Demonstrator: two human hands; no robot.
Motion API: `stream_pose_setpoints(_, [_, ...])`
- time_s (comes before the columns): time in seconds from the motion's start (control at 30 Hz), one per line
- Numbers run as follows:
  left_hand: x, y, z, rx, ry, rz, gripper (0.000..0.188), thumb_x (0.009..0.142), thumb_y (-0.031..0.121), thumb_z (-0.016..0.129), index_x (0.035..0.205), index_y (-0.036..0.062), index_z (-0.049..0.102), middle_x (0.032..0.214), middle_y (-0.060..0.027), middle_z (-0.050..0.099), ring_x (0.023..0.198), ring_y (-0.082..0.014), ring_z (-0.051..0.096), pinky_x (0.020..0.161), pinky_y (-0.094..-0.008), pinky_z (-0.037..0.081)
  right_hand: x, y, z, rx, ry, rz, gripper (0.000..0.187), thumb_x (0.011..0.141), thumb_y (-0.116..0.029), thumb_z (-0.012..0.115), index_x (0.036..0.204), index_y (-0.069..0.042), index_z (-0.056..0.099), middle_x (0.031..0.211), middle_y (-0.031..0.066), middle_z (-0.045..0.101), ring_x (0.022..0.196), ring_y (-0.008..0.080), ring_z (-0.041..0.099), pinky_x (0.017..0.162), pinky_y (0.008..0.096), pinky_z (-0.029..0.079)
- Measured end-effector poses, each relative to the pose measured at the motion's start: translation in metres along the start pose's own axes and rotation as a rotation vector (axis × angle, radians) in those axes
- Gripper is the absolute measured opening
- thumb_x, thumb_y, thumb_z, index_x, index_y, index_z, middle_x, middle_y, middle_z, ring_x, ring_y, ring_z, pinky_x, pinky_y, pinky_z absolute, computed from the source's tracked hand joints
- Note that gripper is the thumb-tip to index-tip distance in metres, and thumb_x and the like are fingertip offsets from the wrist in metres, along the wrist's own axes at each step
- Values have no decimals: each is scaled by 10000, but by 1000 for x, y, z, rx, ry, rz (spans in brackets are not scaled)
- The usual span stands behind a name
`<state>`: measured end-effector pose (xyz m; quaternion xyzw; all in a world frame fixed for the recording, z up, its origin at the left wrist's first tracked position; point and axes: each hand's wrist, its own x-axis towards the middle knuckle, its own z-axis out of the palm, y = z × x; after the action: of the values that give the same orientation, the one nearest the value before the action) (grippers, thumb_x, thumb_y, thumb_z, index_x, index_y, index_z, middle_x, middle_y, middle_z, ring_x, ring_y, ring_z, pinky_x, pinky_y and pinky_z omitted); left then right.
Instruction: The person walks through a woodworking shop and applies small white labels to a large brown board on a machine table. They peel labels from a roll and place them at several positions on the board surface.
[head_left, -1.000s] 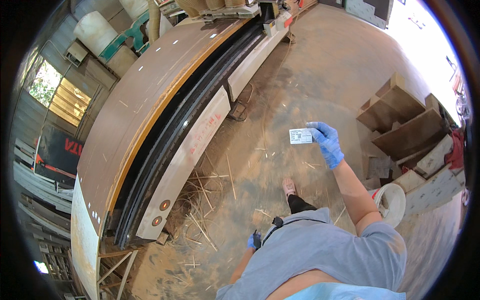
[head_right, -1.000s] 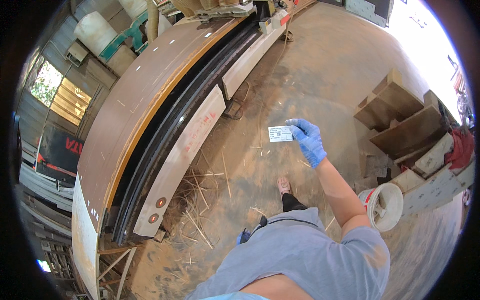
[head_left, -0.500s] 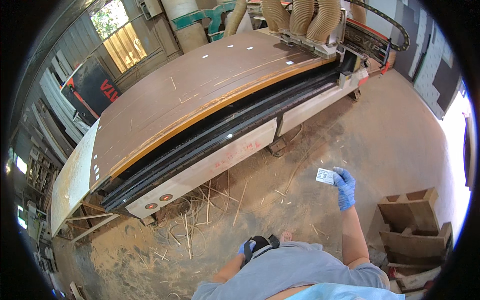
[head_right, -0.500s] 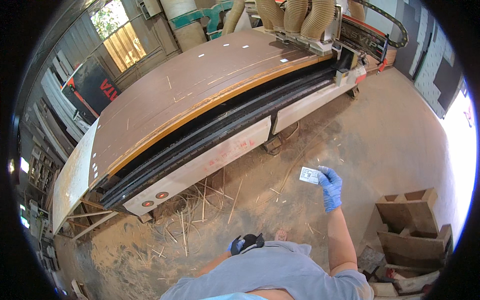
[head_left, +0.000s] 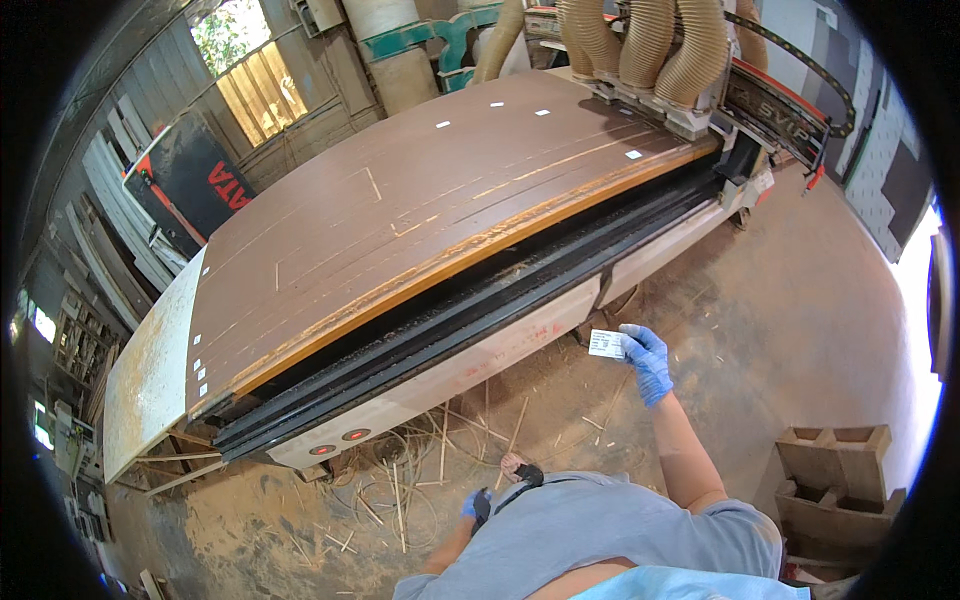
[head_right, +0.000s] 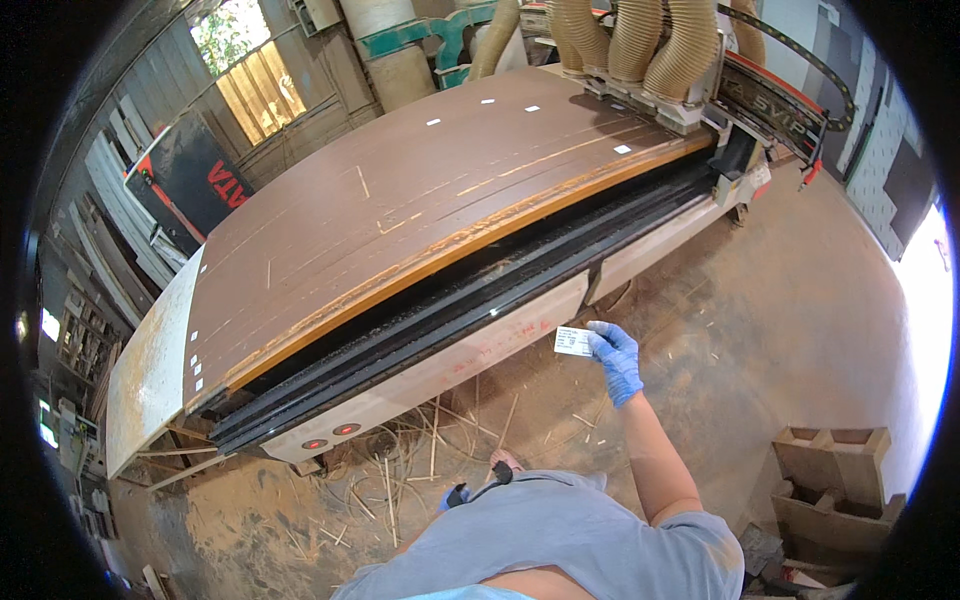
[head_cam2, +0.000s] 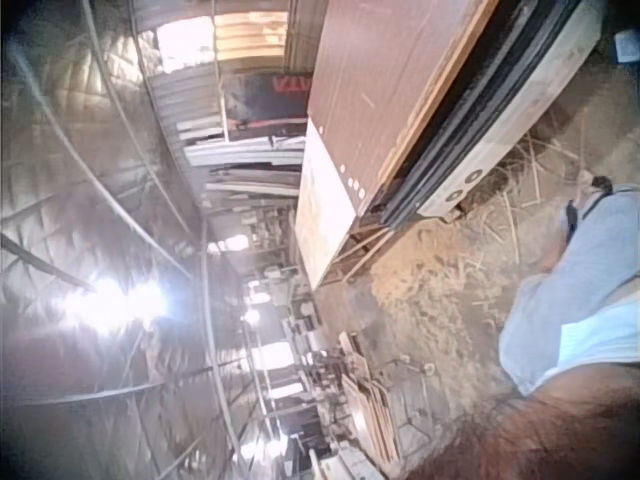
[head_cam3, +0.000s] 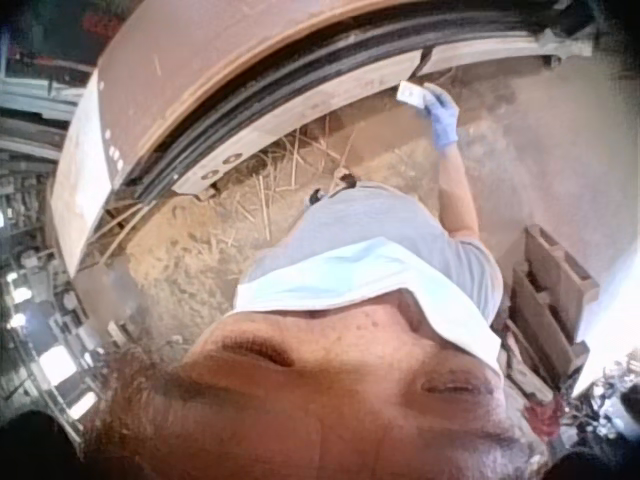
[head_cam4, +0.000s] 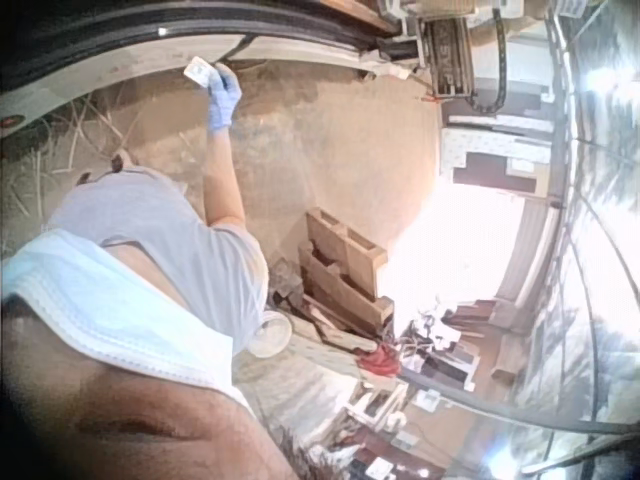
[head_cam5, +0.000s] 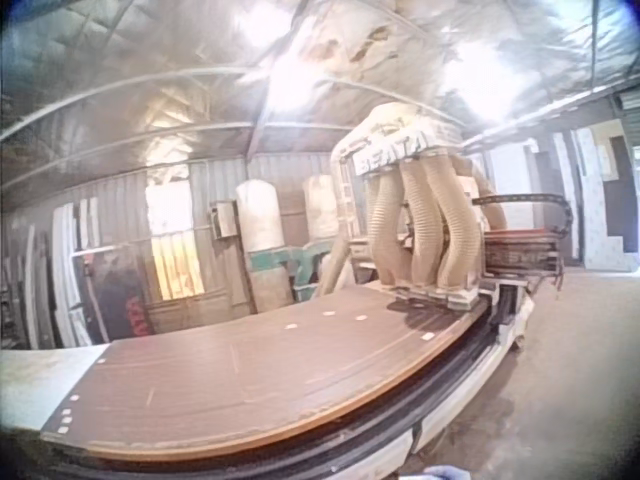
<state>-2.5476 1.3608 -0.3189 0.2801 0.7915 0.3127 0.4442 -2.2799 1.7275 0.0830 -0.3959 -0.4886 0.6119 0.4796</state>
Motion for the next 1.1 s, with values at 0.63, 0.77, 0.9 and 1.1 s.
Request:
stream_pose_setpoints(0.63, [43,16,-55,240,290,-225,276,851,227,575,1075,67,594,908,-69,592,788,-185,518,707,-344,442,204,80,201,-97,-175,74,211,776,-31,652,986,-38,636,900,28,632,774,102,578,679,221,476])
stream_pose_setpoints(0.77, [59,20,-46,-6,251,-338,261,853,220,556,1061,66,594,925,-88,592,813,-211,527,736,-350,439,283,98,234,-55,-249,15,195,792,-28,632,986,-30,636,868,22,632,761,101,577,680,233,490])
stream_pose_setpoints(0.9, [86,37,-53,-225,317,-391,248,856,214,536,1047,66,594,941,-108,592,837,-238,536,765,-357,437,383,127,268,-77,-299,10,209,794,-47,642,1003,-37,632,925,35,630,780,120,584,694,248,501])
stream_pose_setpoints(1.1, [159,69,-48,-547,447,-370,234,861,205,507,1026,64,593,967,-136,592,873,-278,549,809,-367,433,518,147,323,-225,-365,17,215,810,-82,608,1022,-52,629,920,36,626,794,112,573,675,236,473])
